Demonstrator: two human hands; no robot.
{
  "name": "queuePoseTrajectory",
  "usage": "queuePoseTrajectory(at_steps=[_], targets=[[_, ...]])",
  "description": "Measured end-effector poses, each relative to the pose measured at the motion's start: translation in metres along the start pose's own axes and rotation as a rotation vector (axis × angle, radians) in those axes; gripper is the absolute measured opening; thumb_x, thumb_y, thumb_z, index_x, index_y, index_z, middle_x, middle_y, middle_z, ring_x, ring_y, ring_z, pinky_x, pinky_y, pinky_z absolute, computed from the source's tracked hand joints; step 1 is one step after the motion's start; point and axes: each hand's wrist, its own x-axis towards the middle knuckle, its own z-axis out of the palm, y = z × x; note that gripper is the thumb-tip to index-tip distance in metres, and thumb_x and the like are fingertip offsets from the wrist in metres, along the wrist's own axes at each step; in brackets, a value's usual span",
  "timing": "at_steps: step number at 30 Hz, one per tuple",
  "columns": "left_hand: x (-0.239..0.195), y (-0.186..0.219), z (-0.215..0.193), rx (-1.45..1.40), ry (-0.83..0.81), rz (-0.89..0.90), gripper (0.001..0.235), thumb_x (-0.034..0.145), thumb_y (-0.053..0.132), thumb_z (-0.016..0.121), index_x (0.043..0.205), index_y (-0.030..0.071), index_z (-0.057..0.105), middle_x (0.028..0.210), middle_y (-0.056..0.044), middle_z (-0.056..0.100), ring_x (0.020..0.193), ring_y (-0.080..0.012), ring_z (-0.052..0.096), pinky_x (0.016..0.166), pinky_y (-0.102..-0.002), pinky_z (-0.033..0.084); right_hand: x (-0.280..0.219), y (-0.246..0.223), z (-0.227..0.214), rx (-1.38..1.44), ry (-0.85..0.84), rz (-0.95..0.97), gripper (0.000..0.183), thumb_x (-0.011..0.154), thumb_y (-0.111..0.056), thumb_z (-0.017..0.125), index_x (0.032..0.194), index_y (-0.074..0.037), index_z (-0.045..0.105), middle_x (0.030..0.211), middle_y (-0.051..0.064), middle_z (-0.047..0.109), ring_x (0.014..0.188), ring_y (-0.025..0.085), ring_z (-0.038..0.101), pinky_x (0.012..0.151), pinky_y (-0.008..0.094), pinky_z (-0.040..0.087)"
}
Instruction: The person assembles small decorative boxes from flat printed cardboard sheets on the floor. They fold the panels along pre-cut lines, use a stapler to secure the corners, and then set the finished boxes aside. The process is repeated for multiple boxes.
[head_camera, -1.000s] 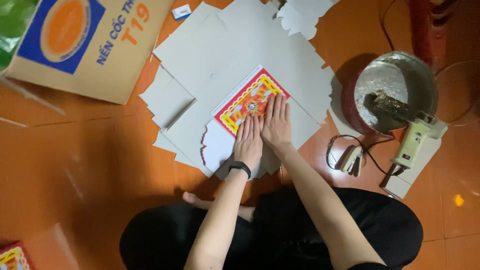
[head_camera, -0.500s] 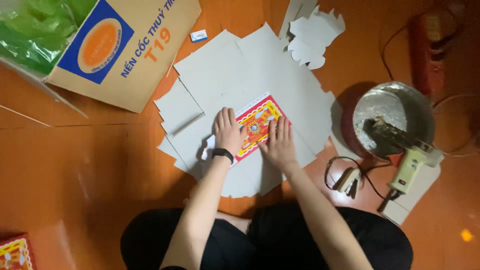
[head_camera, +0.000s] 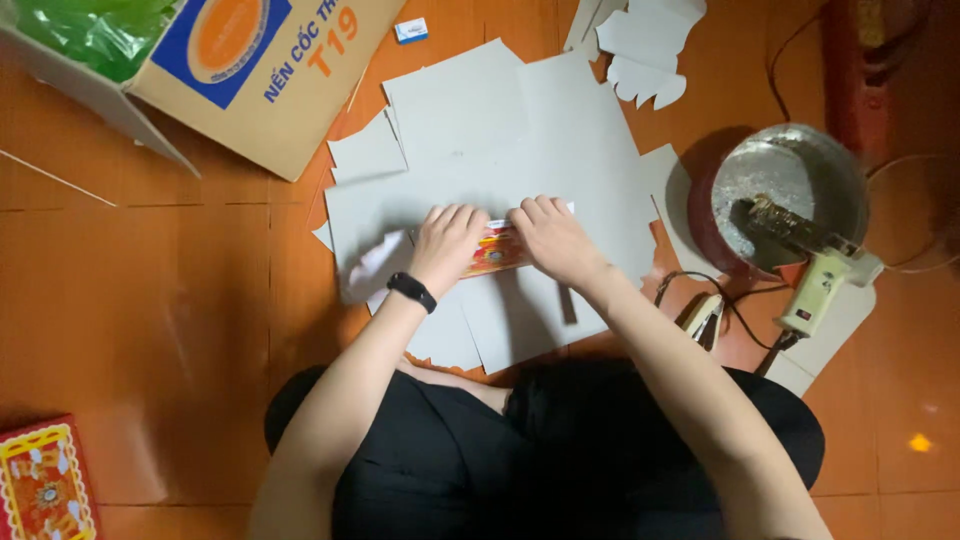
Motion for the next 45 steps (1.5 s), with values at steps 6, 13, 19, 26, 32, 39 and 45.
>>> queuePoseTrajectory(at_steps=[6, 13, 19, 26, 32, 39, 45], targets=[[-0.012, 0.027, -0.027, 0.152, -0.107, -0.002, 0.060, 0.078, 0.045, 0.070, 0.120, 0.008, 0.049, 0.089, -0.006, 0.053, 0.080, -0.0248, 0.060, 0.065, -0.037, 0.051, 0.006, -0.007, -0.050, -0.040, -0.080, -0.120, 0.044, 0.094, -0.054, 0.042, 0.099, -0.012, 0.051, 0.086, 0.004, 0.051, 0.084, 0.023, 0.056, 0.078, 0.037, 0.044], [-0.020, 0.039, -0.033, 0.249, 0.028, 0.142, 0.014, 0.088, 0.031, 0.059, 0.090, 0.020, 0.052, 0.079, 0.003, 0.053, 0.075, -0.0156, 0.063, 0.065, -0.024, 0.054, -0.022, -0.007, -0.061, -0.064, -0.067, -0.310, 0.014, 0.093, -0.025, 0.057, 0.093, -0.012, 0.058, 0.080, 0.003, 0.060, 0.078, 0.021, 0.067, 0.067, 0.030, 0.053], [-0.041, 0.038, -0.013, -0.046, -0.174, -0.056, 0.011, 0.090, 0.007, 0.051, 0.094, 0.016, 0.056, 0.081, -0.001, 0.067, 0.072, -0.0205, 0.071, 0.069, -0.034, 0.059, -0.050, -0.022, -0.059, 0.260, -0.358, -0.035, 0.033, 0.099, -0.010, 0.042, 0.130, -0.004, 0.053, 0.117, 0.020, 0.067, 0.103, 0.029, 0.069, 0.081, 0.040, 0.057], [-0.044, -0.008, -0.008, -0.343, -0.348, -0.338, 0.026, 0.091, 0.004, 0.050, 0.109, 0.017, 0.065, 0.093, -0.007, 0.074, 0.092, -0.0288, 0.071, 0.080, -0.040, 0.057, -0.097, 0.028, -0.078, 0.370, -0.513, 0.265, 0.114, 0.076, -0.063, 0.067, 0.156, -0.003, 0.012, 0.150, 0.034, 0.029, 0.138, 0.050, 0.031, 0.104, 0.069, 0.030], [-0.026, -0.015, -0.069, -0.436, -0.345, -0.418, 0.025, 0.098, 0.018, 0.047, 0.110, 0.017, 0.069, 0.097, -0.008, 0.075, 0.095, -0.0310, 0.069, 0.083, -0.045, 0.054, -0.100, 0.002, -0.050, -0.103, -0.205, -0.058, 0.078, 0.080, -0.026, 0.065, 0.150, -0.013, 0.032, 0.145, 0.025, 0.042, 0.133, 0.039, 0.044, 0.102, 0.062, 0.033], [-0.057, 0.008, -0.027, -0.010, -0.680, -0.296, 0.023, 0.093, 0.019, 0.052, 0.094, 0.023, 0.074, 0.087, -0.006, 0.075, 0.091, -0.0300, 0.072, 0.080, -0.047, 0.055, -0.084, 0.026, -0.048, 0.790, -0.539, 0.597, 0.044, 0.093, -0.043, 0.059, 0.092, 0.000, 0.064, 0.089, 0.024, 0.061, 0.088, 0.043, 0.061, 0.078, 0.054, 0.045], [-0.065, 0.071, 0.022, 0.146, -0.878, -0.189, 0.029, 0.078, 0.043, 0.067, 0.095, 0.021, 0.075, 0.089, -0.006, 0.073, 0.093, -0.0307, 0.066, 0.078, -0.050, 0.043, -0.061, 0.044, -0.021, 0.673, -0.299, 0.766, 0.060, 0.090, -0.057, 0.066, 0.075, 0.001, 0.061, 0.068, 0.024, 0.063, 0.070, 0.042, 0.064, 0.064, 0.048, 0.047]])
